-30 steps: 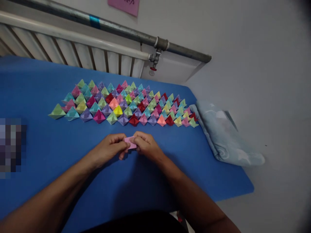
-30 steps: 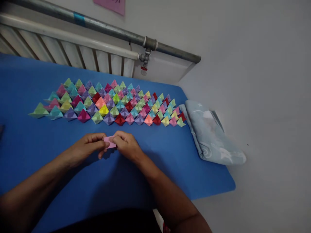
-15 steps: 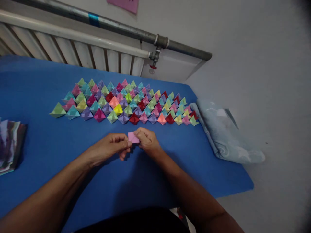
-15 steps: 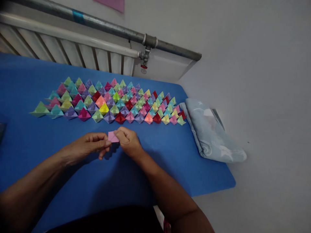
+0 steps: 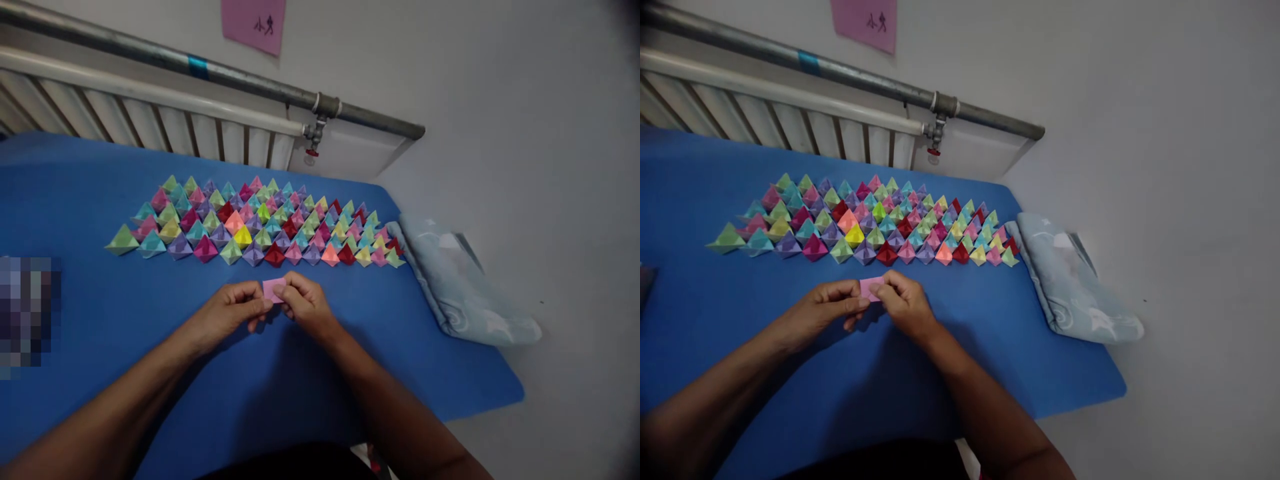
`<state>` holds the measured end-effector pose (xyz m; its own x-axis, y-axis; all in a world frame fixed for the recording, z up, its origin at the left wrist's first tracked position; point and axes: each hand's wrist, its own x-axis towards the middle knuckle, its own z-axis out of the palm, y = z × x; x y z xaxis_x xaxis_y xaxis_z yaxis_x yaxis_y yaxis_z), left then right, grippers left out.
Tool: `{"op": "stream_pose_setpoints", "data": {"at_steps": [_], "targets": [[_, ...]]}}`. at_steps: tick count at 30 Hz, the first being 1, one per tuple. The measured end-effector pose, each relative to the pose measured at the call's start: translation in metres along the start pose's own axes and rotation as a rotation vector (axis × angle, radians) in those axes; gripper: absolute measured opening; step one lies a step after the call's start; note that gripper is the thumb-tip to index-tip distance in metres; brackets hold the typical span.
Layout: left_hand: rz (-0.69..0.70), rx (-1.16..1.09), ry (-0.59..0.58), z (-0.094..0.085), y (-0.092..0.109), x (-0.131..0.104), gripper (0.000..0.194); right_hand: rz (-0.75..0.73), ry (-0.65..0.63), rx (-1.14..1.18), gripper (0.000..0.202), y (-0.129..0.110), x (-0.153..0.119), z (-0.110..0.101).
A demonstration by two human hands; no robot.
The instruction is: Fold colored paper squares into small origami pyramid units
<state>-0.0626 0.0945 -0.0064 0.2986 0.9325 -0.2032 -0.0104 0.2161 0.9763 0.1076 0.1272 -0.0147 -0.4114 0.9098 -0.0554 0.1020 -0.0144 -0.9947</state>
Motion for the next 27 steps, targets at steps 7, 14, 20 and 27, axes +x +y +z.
{"op": "stream_pose_setpoints", "data": {"at_steps": [7, 14, 20, 27], "targets": [[-0.097, 0.018, -0.092, -0.004, -0.001, 0.0, 0.037, -0.009, -0.035, -0.059, 0.024, 0.0, 0.004, -0.002], [-0.158, -0.108, -0.014, -0.002, 0.008, -0.014, 0.048, 0.163, -0.1, 0.08, 0.024, -0.005, -0.016, -0.002], [-0.231, -0.029, 0.017, 0.028, -0.015, -0.05, 0.045, 0.18, 0.0, 0.192, 0.034, 0.014, -0.075, 0.004], [-0.242, 0.371, 0.001, 0.044, -0.029, -0.081, 0.035, 0.063, -0.055, -0.14, 0.003, 0.017, -0.111, 0.017]]}}
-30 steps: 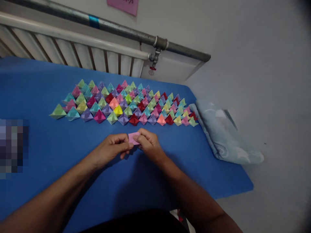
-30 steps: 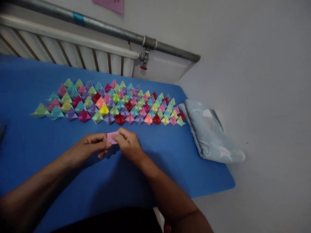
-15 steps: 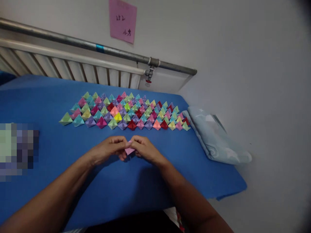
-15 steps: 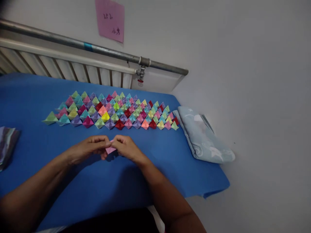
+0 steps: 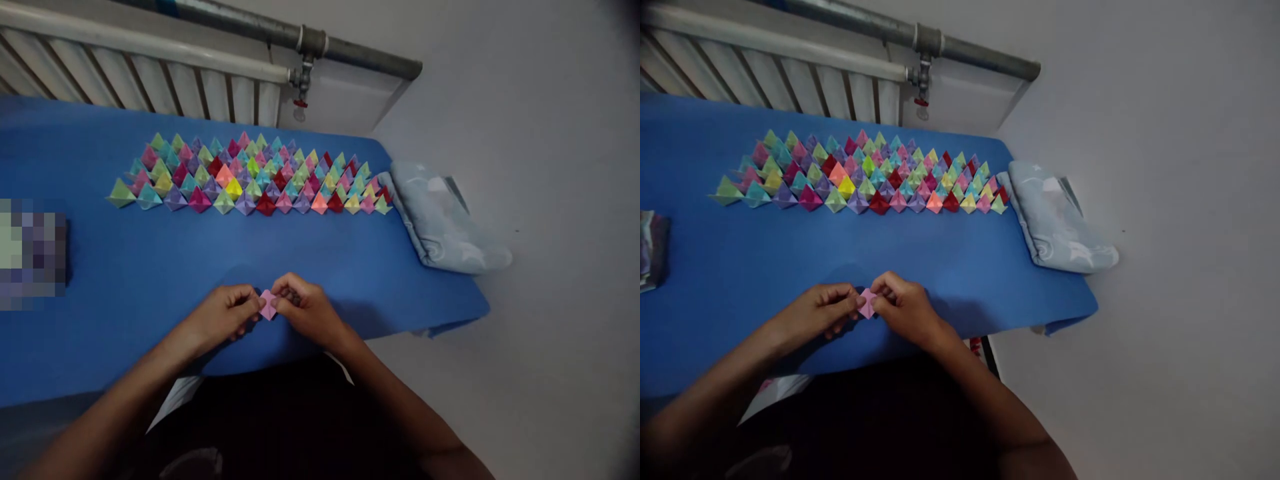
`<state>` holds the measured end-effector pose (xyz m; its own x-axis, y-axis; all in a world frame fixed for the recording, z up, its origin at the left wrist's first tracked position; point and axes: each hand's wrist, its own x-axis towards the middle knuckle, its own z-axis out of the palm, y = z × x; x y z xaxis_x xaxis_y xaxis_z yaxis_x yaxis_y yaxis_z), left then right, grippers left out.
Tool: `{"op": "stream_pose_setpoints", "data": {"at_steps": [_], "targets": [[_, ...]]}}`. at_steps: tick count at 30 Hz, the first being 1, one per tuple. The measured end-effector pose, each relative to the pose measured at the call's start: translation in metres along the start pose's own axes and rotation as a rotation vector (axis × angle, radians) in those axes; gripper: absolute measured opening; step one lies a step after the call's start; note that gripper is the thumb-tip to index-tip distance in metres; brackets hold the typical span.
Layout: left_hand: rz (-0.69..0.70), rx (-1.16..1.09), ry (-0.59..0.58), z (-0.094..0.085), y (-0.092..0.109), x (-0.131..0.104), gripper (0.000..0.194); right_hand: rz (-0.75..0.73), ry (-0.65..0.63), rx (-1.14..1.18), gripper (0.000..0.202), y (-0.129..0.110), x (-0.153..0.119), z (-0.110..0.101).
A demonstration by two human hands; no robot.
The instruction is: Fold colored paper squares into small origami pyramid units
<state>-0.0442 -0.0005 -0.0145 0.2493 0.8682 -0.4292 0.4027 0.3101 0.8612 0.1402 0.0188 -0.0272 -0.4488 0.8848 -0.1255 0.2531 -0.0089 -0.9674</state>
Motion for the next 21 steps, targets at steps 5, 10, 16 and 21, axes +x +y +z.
{"op": "stream_pose_setpoints", "data": {"at_steps": [5, 10, 16, 21], "targets": [[0.129, 0.596, 0.161, 0.004, -0.005, -0.011, 0.026, -0.149, -0.1, -0.504, 0.017, -0.005, -0.007, 0.006], [0.317, 0.841, 0.338, 0.011, -0.022, -0.011, 0.022, -0.191, -0.127, -0.782, 0.017, -0.002, -0.013, 0.006], [0.916, 0.849, 0.34, 0.007, -0.043, -0.01, 0.025, -0.362, -0.095, -0.831, 0.023, 0.01, -0.025, -0.003], [0.948, 0.9, 0.295, -0.001, -0.045, -0.016, 0.024, -0.469, -0.006, -0.829, 0.019, 0.022, -0.03, -0.002]]}}
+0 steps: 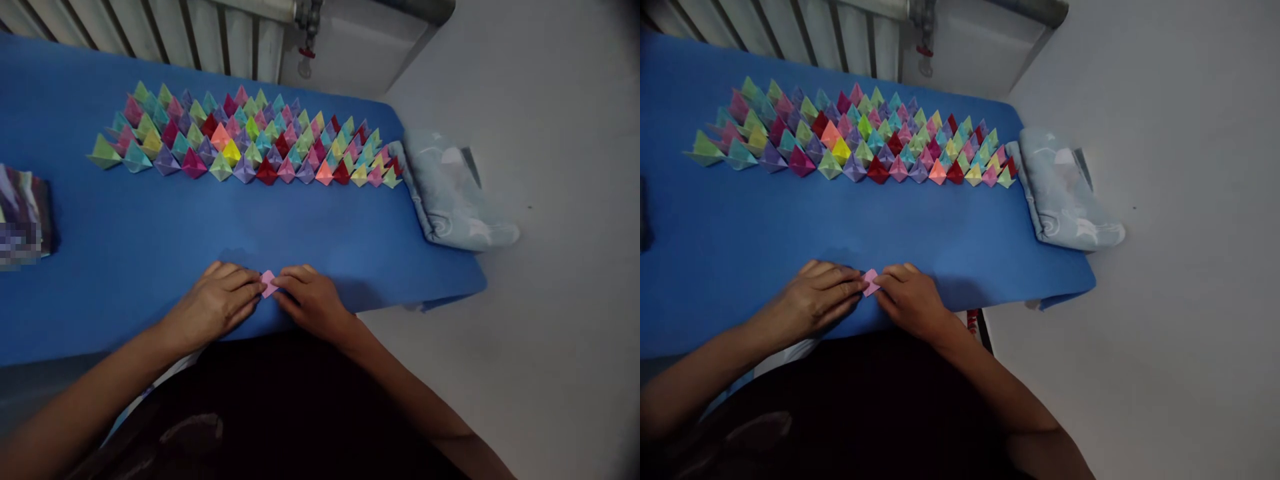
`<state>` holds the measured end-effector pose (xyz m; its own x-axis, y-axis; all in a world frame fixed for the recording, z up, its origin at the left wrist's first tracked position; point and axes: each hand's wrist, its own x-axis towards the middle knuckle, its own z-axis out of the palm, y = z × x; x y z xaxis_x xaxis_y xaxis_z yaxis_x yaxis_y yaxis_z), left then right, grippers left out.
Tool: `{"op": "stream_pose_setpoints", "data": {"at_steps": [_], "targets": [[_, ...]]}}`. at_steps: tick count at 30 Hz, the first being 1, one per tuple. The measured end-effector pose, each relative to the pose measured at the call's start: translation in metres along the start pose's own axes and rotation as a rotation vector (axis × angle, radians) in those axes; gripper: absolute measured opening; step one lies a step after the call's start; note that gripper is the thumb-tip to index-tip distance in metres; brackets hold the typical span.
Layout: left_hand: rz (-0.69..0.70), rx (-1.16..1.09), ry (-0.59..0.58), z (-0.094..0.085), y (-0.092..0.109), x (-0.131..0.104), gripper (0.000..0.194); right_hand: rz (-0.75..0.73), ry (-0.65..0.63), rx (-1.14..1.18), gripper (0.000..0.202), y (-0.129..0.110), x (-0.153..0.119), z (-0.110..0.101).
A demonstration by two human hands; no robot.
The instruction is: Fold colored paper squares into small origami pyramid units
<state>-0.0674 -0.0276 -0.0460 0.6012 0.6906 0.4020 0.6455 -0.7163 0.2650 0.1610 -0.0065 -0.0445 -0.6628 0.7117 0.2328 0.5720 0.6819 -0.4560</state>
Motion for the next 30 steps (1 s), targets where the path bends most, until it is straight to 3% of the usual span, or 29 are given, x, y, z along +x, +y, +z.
{"op": "stream_pose_setpoints", "data": {"at_steps": [6, 14, 25, 30], "targets": [[-0.011, -0.025, 0.008, 0.003, -0.006, 0.001, 0.021, -0.042, 0.035, -0.059, 0.024, -0.003, 0.0, -0.001], [-0.004, -0.059, 0.004, 0.002, -0.013, 0.005, 0.023, 0.006, 0.036, -0.092, 0.027, -0.003, -0.001, 0.001], [0.014, 0.038, 0.035, 0.003, -0.004, 0.006, 0.021, 0.007, 0.007, -0.064, 0.024, -0.006, 0.002, -0.003], [-0.039, 0.048, 0.021, 0.004, -0.001, 0.004, 0.024, 0.004, 0.002, -0.098, 0.03, -0.005, 0.004, -0.003]]}}
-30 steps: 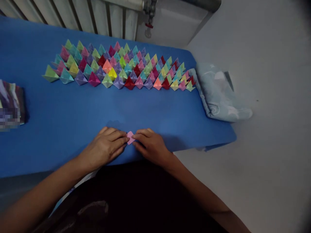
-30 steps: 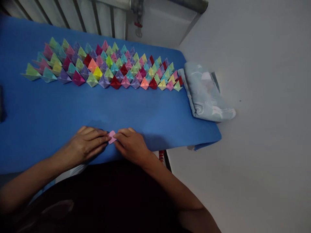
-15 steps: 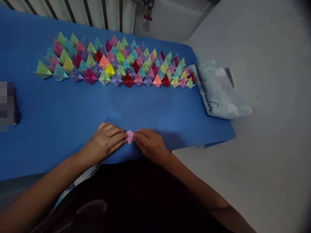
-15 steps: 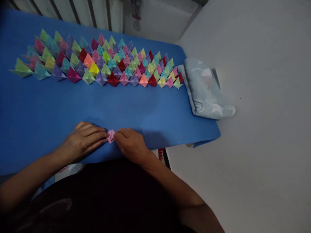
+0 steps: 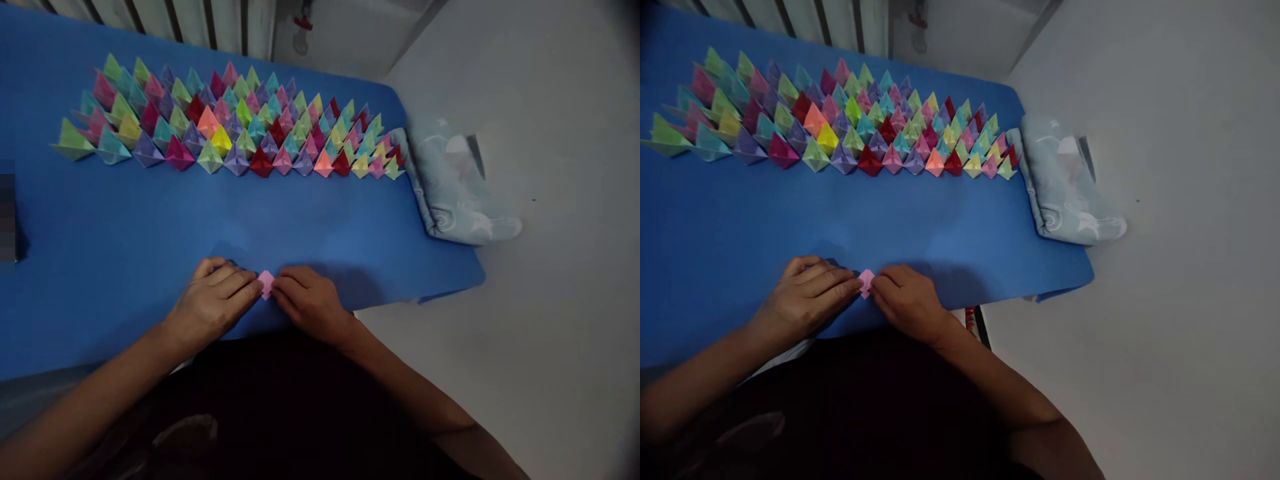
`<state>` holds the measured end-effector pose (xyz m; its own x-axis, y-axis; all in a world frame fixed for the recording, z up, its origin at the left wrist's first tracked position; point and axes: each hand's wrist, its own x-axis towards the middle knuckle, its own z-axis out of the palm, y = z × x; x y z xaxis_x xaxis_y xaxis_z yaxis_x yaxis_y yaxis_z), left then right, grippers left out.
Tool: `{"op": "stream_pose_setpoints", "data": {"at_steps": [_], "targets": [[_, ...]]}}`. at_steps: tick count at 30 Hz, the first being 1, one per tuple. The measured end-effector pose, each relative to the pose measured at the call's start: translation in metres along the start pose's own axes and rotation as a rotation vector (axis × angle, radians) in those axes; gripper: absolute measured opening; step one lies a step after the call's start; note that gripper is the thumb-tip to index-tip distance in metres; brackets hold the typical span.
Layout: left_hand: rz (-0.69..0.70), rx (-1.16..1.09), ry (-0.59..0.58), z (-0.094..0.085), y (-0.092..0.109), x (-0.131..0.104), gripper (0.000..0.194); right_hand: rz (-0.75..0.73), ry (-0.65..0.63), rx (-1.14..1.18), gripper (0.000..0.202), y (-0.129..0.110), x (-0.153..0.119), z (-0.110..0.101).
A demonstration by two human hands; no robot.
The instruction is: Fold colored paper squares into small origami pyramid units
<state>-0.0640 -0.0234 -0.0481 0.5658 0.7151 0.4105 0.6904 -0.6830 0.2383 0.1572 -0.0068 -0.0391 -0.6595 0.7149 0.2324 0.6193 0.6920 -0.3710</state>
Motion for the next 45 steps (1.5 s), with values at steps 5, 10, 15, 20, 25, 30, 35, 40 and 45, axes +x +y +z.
{"op": "stream_pose_setpoints", "data": {"at_steps": [5, 10, 15, 20, 25, 30, 35, 40, 45], "targets": [[-0.032, 0.032, -0.006, 0.0, 0.006, 0.001, 0.019, 0.035, -0.034, -0.017, 0.03, 0.0, 0.001, 0.002], [-0.136, -0.025, -0.026, -0.002, 0.011, 0.006, 0.025, 0.078, -0.025, -0.013, 0.035, -0.002, 0.004, 0.004], [-0.304, -0.138, -0.073, -0.003, 0.016, 0.012, 0.039, 0.185, -0.042, 0.024, 0.038, -0.005, 0.012, 0.002], [-0.424, -0.134, -0.103, -0.003, 0.019, 0.017, 0.041, 0.277, -0.078, 0.052, 0.033, -0.007, 0.018, -0.003], [-0.511, -0.123, -0.161, -0.004, 0.019, 0.019, 0.033, 0.328, -0.12, 0.066, 0.032, -0.011, 0.021, -0.006], [-0.525, -0.09, -0.189, -0.004, 0.019, 0.022, 0.032, 0.361, -0.141, 0.07, 0.03, -0.012, 0.025, -0.008], [-0.515, -0.063, -0.18, -0.003, 0.02, 0.024, 0.03, 0.394, -0.191, 0.098, 0.028, -0.012, 0.03, -0.011], [-0.539, -0.093, -0.12, -0.002, 0.022, 0.024, 0.023, 0.444, -0.285, 0.101, 0.024, -0.014, 0.038, -0.016], [-0.315, -0.04, 0.005, 0.004, 0.022, 0.017, 0.025, 0.456, -0.313, 0.116, 0.022, -0.012, 0.04, -0.018]]}}
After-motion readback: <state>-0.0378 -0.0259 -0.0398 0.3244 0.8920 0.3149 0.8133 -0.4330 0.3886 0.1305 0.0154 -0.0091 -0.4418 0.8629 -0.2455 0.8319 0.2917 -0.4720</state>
